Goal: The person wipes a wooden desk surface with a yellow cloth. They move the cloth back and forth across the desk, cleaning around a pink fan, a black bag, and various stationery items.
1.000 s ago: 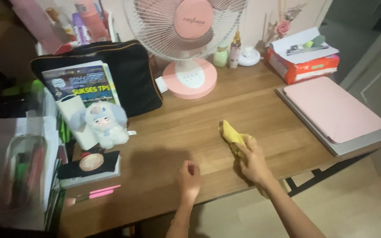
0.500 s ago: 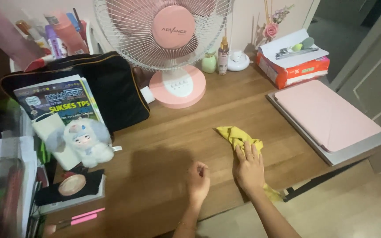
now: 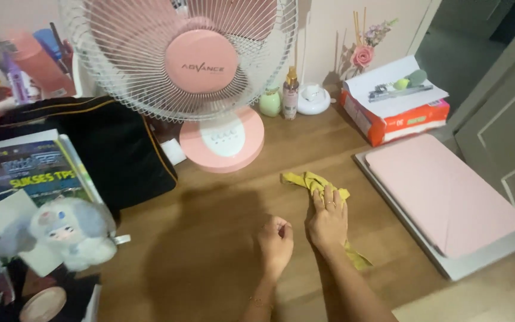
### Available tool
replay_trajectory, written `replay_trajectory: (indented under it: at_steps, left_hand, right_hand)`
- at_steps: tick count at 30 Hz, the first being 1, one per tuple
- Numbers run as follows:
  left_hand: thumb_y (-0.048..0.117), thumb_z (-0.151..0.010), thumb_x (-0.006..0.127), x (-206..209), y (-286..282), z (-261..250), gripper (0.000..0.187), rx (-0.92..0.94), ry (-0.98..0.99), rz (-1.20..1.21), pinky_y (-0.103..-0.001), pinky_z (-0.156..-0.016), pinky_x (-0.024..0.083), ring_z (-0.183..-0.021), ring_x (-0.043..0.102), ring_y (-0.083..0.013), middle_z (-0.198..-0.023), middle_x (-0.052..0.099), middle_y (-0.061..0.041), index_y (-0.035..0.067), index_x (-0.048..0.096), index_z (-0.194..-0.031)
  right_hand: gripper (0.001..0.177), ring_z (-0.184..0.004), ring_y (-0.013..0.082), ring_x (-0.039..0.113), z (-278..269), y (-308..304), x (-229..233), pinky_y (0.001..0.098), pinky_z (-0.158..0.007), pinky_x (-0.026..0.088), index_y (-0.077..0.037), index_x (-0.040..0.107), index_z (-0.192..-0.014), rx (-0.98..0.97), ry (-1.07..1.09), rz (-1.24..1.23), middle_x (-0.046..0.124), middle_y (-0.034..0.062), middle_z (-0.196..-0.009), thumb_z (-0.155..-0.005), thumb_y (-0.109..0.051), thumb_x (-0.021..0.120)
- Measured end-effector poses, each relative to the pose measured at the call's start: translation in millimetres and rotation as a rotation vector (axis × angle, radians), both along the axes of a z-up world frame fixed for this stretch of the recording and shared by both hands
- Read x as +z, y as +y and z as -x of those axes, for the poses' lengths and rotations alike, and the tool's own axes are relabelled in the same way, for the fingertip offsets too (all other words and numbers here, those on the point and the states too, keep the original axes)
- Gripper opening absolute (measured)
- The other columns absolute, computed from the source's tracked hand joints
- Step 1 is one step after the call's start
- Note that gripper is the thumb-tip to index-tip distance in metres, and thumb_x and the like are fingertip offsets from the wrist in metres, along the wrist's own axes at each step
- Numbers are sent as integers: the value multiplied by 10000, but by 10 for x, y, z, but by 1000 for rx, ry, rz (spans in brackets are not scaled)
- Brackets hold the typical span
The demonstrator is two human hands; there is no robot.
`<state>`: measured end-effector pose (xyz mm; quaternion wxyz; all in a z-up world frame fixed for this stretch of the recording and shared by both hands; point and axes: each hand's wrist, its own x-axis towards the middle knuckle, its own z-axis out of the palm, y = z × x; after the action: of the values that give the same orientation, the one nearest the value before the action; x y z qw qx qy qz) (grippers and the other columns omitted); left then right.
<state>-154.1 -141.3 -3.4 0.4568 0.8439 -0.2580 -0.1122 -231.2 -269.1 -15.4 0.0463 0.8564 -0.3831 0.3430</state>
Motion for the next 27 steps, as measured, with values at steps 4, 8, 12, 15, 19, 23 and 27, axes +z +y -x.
replay_trajectory:
  at_steps: [4,8,12,15,19,23,27]
  left_hand:
    - [159,-874,629,-33,-345,-109,82,4,12,89,-360,-691,523,-706,666,-187,-755,711,15,156,661,-798]
    - [161,-870,638,-118,-634,-205,74,2,59,97,-354,-662,529,-667,658,-179,-739,719,9,156,685,-814]
    - [180,-899,586,173,-765,-226,75,21,206,-46,-324,-687,510,-718,632,-154,-776,663,46,179,629,-838]
    - [155,-861,624,-33,-947,-350,65,32,-42,77,-365,-653,505,-722,640,-205,-758,691,3,148,640,-798]
    - [179,-872,637,-158,-1201,-418,95,30,-56,84,-381,-630,479,-681,621,-201,-733,672,2,135,629,-789]
    - [166,-868,648,-258,-1377,-497,123,12,-72,137,-342,-598,461,-592,573,-148,-652,635,53,157,584,-764]
    - [152,-876,607,36,-1460,-556,93,4,15,32,-359,-636,494,-651,613,-166,-707,672,41,164,631,-786]
  right_hand:
    - [473,-1411,405,454,-168,-395,-24,553,-1105,386,-128,628,-1375,-4,40,-74,518,158,-1531,-915,-213,554]
    - [525,-1444,401,419,-288,-696,-1,550,-1142,355,-123,599,-1404,9,88,-133,503,170,-1545,-890,-206,533]
    - [533,-1490,397,342,-387,-966,37,561,-1203,273,-131,544,-1459,35,137,-291,441,166,-1586,-935,-218,491]
    - [419,-1396,439,457,-495,-1150,51,602,-1102,385,-93,625,-1357,66,34,-137,548,211,-1472,-966,-195,514]
    - [544,-1469,418,357,-598,-1420,5,576,-1178,294,-115,542,-1451,71,134,-266,450,210,-1565,-914,-195,509]
    - [568,-1486,415,324,-711,-1569,136,582,-1200,252,-121,525,-1467,73,135,-354,408,199,-1597,-903,-178,487]
    - [467,-1441,434,398,-831,-1752,135,574,-1170,306,-107,586,-1416,62,79,-268,474,212,-1555,-975,-228,493]
